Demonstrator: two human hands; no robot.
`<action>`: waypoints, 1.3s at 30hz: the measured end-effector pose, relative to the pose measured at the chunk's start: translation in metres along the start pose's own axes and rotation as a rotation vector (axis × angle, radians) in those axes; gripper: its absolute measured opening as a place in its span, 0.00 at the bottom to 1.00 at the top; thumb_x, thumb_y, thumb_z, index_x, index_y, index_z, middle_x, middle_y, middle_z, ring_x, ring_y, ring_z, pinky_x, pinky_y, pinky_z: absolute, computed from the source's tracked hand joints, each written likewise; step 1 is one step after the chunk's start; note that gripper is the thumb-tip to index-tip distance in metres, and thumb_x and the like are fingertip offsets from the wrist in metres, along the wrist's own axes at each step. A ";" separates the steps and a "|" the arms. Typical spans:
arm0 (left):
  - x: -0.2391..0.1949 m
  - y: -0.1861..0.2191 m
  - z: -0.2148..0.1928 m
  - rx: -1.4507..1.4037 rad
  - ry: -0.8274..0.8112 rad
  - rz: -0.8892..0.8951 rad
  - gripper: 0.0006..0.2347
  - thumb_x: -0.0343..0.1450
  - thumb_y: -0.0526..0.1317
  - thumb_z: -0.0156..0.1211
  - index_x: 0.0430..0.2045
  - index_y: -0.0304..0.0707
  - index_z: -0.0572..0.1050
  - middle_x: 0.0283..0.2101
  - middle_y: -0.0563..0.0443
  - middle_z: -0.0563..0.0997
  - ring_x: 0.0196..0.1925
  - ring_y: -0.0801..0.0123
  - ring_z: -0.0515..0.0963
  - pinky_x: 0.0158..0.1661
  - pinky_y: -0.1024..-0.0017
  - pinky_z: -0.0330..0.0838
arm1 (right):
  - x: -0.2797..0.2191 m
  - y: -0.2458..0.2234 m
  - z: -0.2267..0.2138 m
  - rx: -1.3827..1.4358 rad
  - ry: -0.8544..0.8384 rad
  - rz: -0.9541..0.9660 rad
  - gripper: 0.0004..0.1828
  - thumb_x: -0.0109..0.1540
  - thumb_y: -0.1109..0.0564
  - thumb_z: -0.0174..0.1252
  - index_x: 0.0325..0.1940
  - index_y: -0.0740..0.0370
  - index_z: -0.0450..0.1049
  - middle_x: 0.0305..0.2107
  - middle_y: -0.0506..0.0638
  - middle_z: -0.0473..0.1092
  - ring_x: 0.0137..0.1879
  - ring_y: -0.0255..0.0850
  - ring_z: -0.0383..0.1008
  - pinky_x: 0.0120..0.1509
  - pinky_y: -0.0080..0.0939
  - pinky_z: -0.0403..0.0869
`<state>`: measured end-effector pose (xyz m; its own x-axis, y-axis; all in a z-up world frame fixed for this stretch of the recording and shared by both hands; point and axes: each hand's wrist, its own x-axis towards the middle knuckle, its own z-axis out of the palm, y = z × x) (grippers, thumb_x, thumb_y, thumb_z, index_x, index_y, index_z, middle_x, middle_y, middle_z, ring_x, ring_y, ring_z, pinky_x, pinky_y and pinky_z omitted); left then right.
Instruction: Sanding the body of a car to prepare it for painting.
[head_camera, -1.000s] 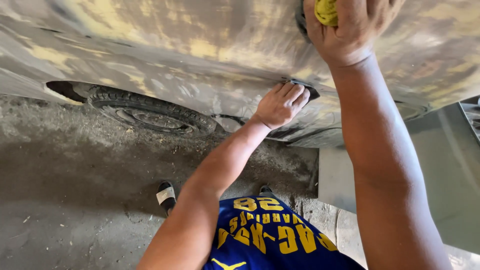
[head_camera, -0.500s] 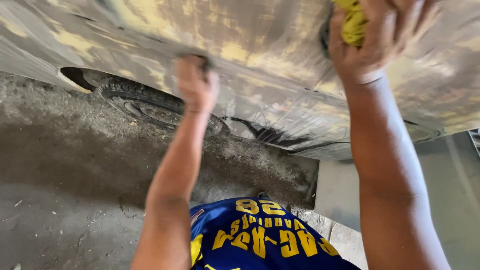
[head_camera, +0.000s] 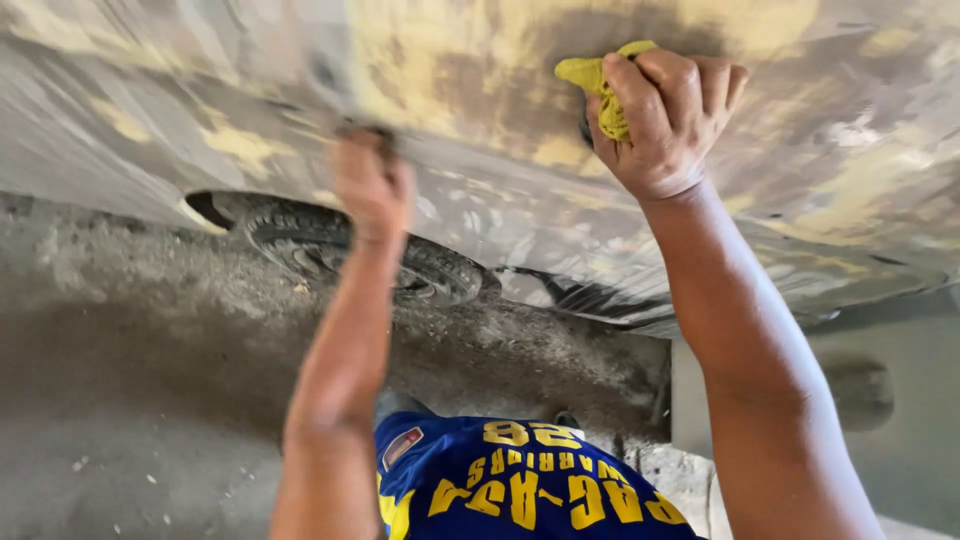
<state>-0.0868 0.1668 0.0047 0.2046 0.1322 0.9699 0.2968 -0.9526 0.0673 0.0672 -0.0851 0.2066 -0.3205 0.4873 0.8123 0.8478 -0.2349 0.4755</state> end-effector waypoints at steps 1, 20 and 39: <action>0.009 0.018 -0.005 0.053 -0.046 0.045 0.05 0.80 0.42 0.48 0.39 0.45 0.71 0.40 0.50 0.76 0.42 0.65 0.78 0.41 0.66 0.78 | 0.005 -0.006 0.003 -0.010 0.001 0.034 0.19 0.68 0.54 0.70 0.62 0.51 0.74 0.51 0.46 0.67 0.53 0.47 0.65 0.59 0.53 0.63; -0.009 0.036 0.003 0.021 -0.175 -0.134 0.07 0.77 0.40 0.54 0.44 0.38 0.75 0.44 0.42 0.77 0.43 0.58 0.78 0.38 0.63 0.74 | -0.001 -0.042 0.056 -0.053 0.049 -0.003 0.19 0.70 0.41 0.69 0.59 0.50 0.77 0.46 0.43 0.69 0.49 0.40 0.65 0.56 0.49 0.61; -0.027 0.096 0.015 -0.481 -0.498 -0.142 0.04 0.76 0.38 0.54 0.41 0.42 0.74 0.42 0.45 0.79 0.46 0.58 0.77 0.51 0.62 0.75 | -0.001 -0.047 0.036 -0.039 -0.009 0.035 0.17 0.66 0.55 0.71 0.58 0.48 0.75 0.47 0.43 0.70 0.50 0.45 0.67 0.57 0.50 0.62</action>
<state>-0.0495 0.0760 -0.0188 0.6312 0.2642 0.7292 -0.0696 -0.9171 0.3925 0.0426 -0.0439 0.1713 -0.2876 0.4855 0.8256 0.8412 -0.2841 0.4600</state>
